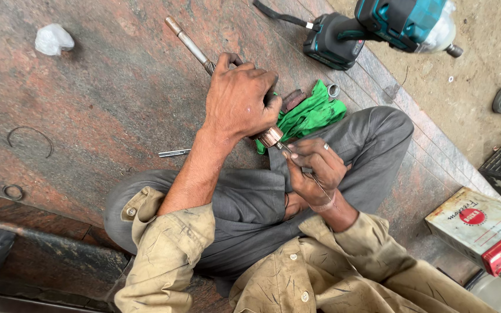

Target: The person sits cross-legged on the ground holding a copper motor component in one hand and repeatedly files its surface with a red file, rotating the part to work different spots. A cordless impact wrench, a metal rod, and a green cloth lie on the pavement beside them.

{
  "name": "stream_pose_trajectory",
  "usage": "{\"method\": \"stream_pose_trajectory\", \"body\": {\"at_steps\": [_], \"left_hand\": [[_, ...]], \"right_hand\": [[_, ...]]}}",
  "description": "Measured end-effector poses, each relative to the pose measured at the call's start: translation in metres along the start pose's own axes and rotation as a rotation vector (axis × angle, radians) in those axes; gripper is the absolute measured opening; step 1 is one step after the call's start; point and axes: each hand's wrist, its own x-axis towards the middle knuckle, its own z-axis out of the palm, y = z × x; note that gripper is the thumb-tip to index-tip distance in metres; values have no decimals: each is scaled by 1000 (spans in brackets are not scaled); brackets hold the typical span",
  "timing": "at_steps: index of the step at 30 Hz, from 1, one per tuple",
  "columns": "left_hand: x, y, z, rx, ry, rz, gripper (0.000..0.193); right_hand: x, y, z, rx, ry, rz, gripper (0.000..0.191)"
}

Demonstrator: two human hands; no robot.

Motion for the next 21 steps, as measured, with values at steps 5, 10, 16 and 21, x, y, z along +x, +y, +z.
{"method": "stream_pose_trajectory", "body": {"at_steps": [5, 10, 16, 21], "left_hand": [[-1, 0, 0, 16, 4, 19, 22], [1, 0, 0, 22, 19, 24, 22], [1, -1, -1, 32, 17, 32, 22], [-1, 0, 2, 7, -6, 5, 23]], "right_hand": [[-9, 5, 2, -7, 10, -19, 27], [-7, 7, 17, 86, 97, -48, 29], [-4, 8, 14, 21, 38, -110, 28], [-4, 11, 15, -6, 54, -236, 27]]}}
